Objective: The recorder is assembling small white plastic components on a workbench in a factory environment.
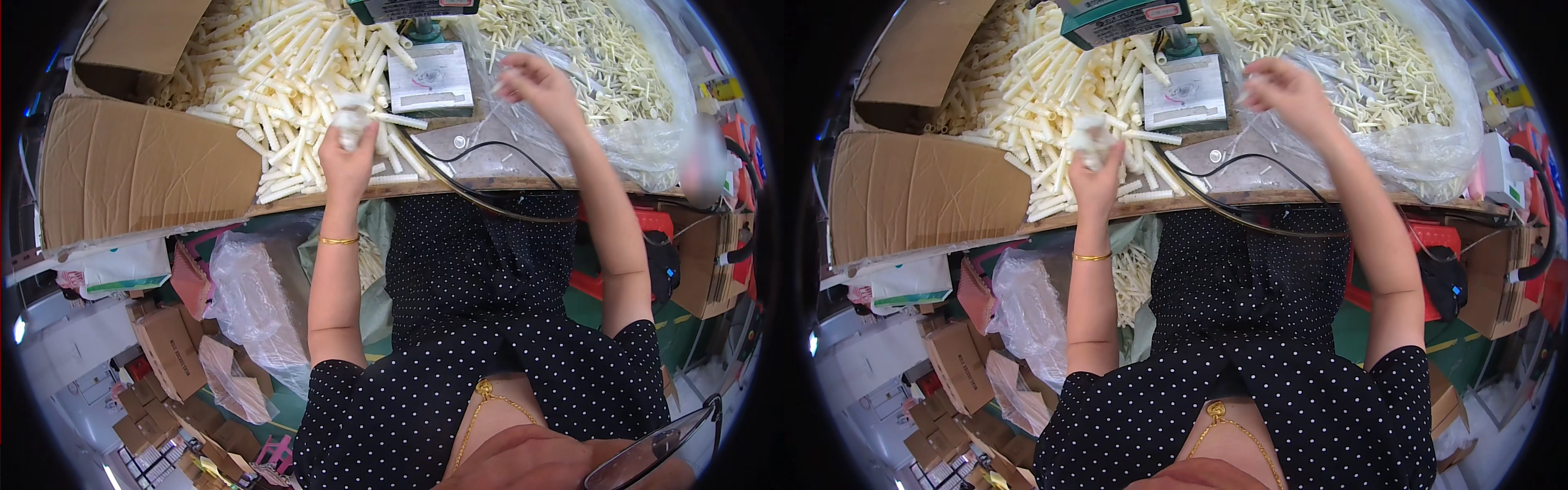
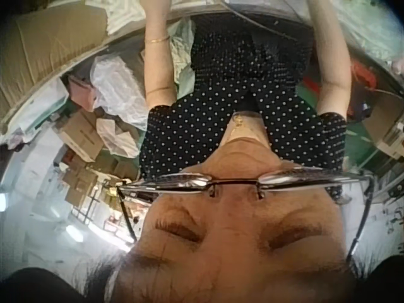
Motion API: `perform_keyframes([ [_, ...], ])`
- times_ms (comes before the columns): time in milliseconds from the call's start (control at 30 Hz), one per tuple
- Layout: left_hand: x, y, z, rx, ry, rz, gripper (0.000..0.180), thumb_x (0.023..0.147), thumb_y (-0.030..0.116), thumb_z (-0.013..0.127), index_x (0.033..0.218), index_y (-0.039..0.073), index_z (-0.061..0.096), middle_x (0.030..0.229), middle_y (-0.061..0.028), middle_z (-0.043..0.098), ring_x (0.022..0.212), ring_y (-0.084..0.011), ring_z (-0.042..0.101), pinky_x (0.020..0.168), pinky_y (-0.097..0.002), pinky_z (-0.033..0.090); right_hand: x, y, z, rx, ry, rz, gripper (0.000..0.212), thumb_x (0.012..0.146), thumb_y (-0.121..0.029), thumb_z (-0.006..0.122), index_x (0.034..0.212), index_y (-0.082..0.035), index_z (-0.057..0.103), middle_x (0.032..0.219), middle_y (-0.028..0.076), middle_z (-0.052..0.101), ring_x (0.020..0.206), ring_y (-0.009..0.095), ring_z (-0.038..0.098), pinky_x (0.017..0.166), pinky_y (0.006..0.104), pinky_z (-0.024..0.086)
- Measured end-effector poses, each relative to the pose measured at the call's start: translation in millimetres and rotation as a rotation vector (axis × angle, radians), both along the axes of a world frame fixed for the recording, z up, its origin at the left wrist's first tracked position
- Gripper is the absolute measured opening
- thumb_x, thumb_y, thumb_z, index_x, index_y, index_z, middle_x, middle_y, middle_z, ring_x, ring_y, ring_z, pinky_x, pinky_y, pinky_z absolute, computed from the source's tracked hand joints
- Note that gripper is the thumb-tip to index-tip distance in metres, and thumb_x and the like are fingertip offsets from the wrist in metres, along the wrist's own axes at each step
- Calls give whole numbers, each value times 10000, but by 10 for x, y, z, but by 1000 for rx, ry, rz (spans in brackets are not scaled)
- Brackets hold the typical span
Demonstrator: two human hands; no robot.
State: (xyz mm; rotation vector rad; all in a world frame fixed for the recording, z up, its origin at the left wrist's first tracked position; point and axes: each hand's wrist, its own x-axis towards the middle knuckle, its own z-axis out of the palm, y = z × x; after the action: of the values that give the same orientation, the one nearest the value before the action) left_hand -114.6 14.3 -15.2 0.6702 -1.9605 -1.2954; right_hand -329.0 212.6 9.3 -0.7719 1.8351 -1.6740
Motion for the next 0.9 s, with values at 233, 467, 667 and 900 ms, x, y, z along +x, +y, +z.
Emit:
perform_keyframes([
  [233,-313,199,41,1263,479,-78,295,867,123,567,1140,64,471,786,-15,469,615,-110,434,567,-258,412,879,-254,-77,-476,-199,54,192,853,4,541,1030,33,474,988,107,575,891,152,606,781,245,502],
  [467,-396,297,-33,1349,516,-46,269,869,145,570,1113,69,487,785,-19,475,611,-102,426,562,-243,401,827,-296,12,-511,-164,5,192,843,20,549,1023,44,485,978,118,581,878,154,610,777,244,502],
  [667,-472,408,-16,1315,539,10,248,846,90,589,1074,69,495,778,-20,496,600,-108,438,555,-253,408,744,-229,23,-258,783,-2,154,838,22,556,983,59,522,957,112,597,839,151,620,752,235,511],
  [900,-426,401,-145,1358,560,-70,224,824,81,617,1021,73,512,761,-14,510,600,-109,464,550,-259,422,750,-379,33,-451,-162,-33,240,802,-12,612,1026,23,533,959,67,592,788,125,595,658,229,500],
])
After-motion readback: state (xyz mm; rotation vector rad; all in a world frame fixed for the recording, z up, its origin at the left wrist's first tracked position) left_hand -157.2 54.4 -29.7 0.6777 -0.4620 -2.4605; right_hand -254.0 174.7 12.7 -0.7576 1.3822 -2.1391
